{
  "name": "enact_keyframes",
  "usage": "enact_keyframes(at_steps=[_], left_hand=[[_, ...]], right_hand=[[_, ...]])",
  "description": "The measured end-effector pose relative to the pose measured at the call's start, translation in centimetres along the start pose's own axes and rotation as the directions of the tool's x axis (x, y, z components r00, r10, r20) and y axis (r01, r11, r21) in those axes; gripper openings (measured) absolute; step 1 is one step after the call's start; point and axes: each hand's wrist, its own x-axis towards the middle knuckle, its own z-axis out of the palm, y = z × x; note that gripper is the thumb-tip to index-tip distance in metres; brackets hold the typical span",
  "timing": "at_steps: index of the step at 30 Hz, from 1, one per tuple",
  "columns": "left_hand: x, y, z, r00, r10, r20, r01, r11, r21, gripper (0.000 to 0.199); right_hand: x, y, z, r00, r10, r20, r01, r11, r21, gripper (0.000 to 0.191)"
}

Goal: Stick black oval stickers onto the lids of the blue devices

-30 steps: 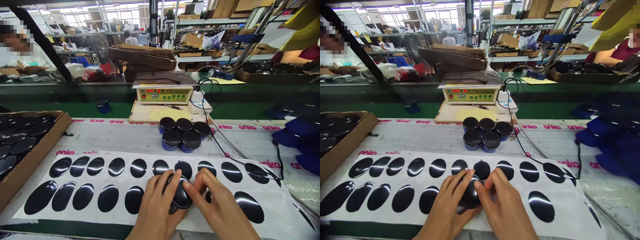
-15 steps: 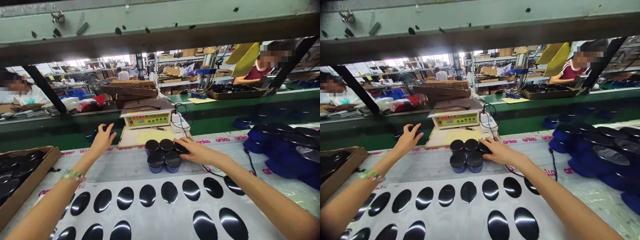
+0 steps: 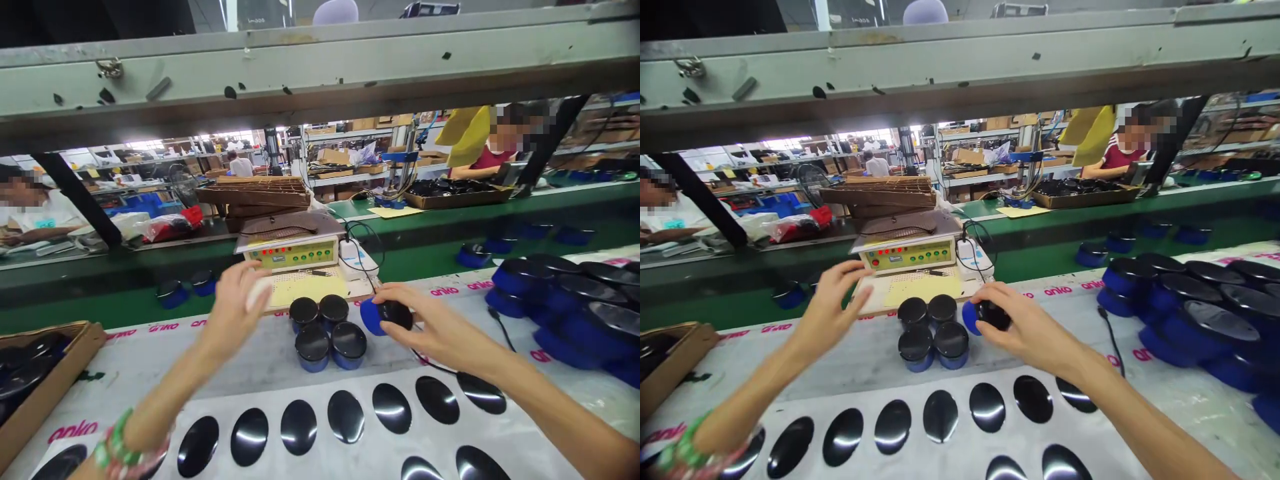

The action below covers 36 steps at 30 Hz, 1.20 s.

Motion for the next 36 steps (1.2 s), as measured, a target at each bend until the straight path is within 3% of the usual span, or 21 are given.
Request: enact_keyframes(at_steps=[2,4,6,8,10,11,12,14,15,16,18,20,22,24,27,29,31,33,36], left_hand=[[-2.5,4.9,-0.6,0.989,0.126,0.082,-0.121,0.990,-0.066,0.036],[-5.0,8.8,-0.7,0.950,0.242,0.199,-0.210,0.963,-0.168,0.074],[-6.9,11.0,-0.5,0.929,0.294,0.226,-0.234,0.938,-0.256,0.099],[-8.3,11.7,-0.4,0.925,0.280,0.257,-0.188,0.925,-0.331,0.102],[-9.7,11.6,-0.5,0.948,0.129,0.291,-0.010,0.926,-0.376,0.090],[-10.4,11.5,-0.4,0.951,-0.015,0.308,0.140,0.912,-0.386,0.080],[-11.2,11.5,-0.3,0.927,-0.192,0.322,0.315,0.864,-0.393,0.071],[-13.0,11.9,0.3,0.798,-0.489,0.353,0.603,0.675,-0.426,0.059],[-13.8,12.4,0.8,0.739,-0.555,0.383,0.673,0.584,-0.454,0.057],[-14.5,13.0,1.4,0.706,-0.578,0.408,0.705,0.521,-0.481,0.057],[-15.6,14.1,2.6,0.696,-0.568,0.439,0.714,0.486,-0.504,0.059],[-16.0,14.5,3.1,0.689,-0.563,0.456,0.724,0.506,-0.469,0.060],[-15.3,13.4,2.5,0.704,-0.573,0.419,0.710,0.548,-0.443,0.061],[-13.8,10.3,1.2,0.745,-0.586,0.318,0.665,0.624,-0.410,0.060],[-10.5,2.9,-0.9,0.795,-0.581,0.177,0.607,0.766,-0.211,0.062],[-8.5,-2.0,-1.5,0.794,-0.585,0.162,0.606,0.781,-0.149,0.060],[-7.3,-5.3,-1.4,0.799,-0.579,0.163,0.598,0.794,-0.109,0.057],[-6.9,-6.0,-0.8,0.826,-0.546,0.140,0.560,0.825,-0.081,0.054],[-7.4,-3.1,0.8,0.907,-0.398,0.136,0.412,0.907,-0.089,0.051]], right_hand=[[-1.1,-2.4,-0.4,0.996,-0.042,-0.073,0.046,0.998,0.048,0.025],[-2.4,-5.1,-0.2,0.990,-0.111,-0.083,0.118,0.989,0.085,0.025],[-3.8,-7.0,0.5,0.990,-0.139,-0.023,0.141,0.985,0.100,0.028],[-5.3,-7.7,1.2,0.992,-0.114,0.057,0.106,0.986,0.126,0.036],[-7.1,-6.9,1.6,0.997,-0.028,0.073,0.017,0.989,0.148,0.050],[-8.0,-6.2,1.7,0.997,0.033,0.063,-0.042,0.988,0.147,0.057],[-9.1,-5.4,1.9,0.993,0.102,0.062,-0.110,0.985,0.135,0.060],[-10.9,-4.0,2.4,0.964,0.217,0.152,-0.233,0.968,0.095,0.054],[-11.7,-3.6,2.8,0.937,0.249,0.243,-0.274,0.959,0.075,0.048],[-12.1,-3.4,3.3,0.902,0.266,0.339,-0.303,0.951,0.059,0.044],[-12.4,-3.5,4.2,0.836,0.276,0.474,-0.334,0.942,0.041,0.044],[-11.8,-3.8,4.6,0.820,0.267,0.506,-0.332,0.942,0.042,0.044],[-10.6,-3.8,4.2,0.857,0.237,0.458,-0.289,0.956,0.045,0.036],[-8.7,-3.5,3.5,0.914,0.186,0.361,-0.208,0.978,0.022,0.030],[-5.0,-2.7,3.4,0.966,0.108,0.234,-0.096,0.993,-0.063,0.038],[-2.5,-2.3,4.3,0.976,0.077,0.203,-0.054,0.992,-0.116,0.050],[-0.7,-1.9,5.5,0.975,0.057,0.213,-0.025,0.988,-0.150,0.055],[0.2,-1.6,6.4,0.974,0.055,0.222,-0.016,0.984,-0.175,0.050],[0.3,-0.8,6.4,0.977,0.111,0.184,-0.064,0.968,-0.243,0.047]])
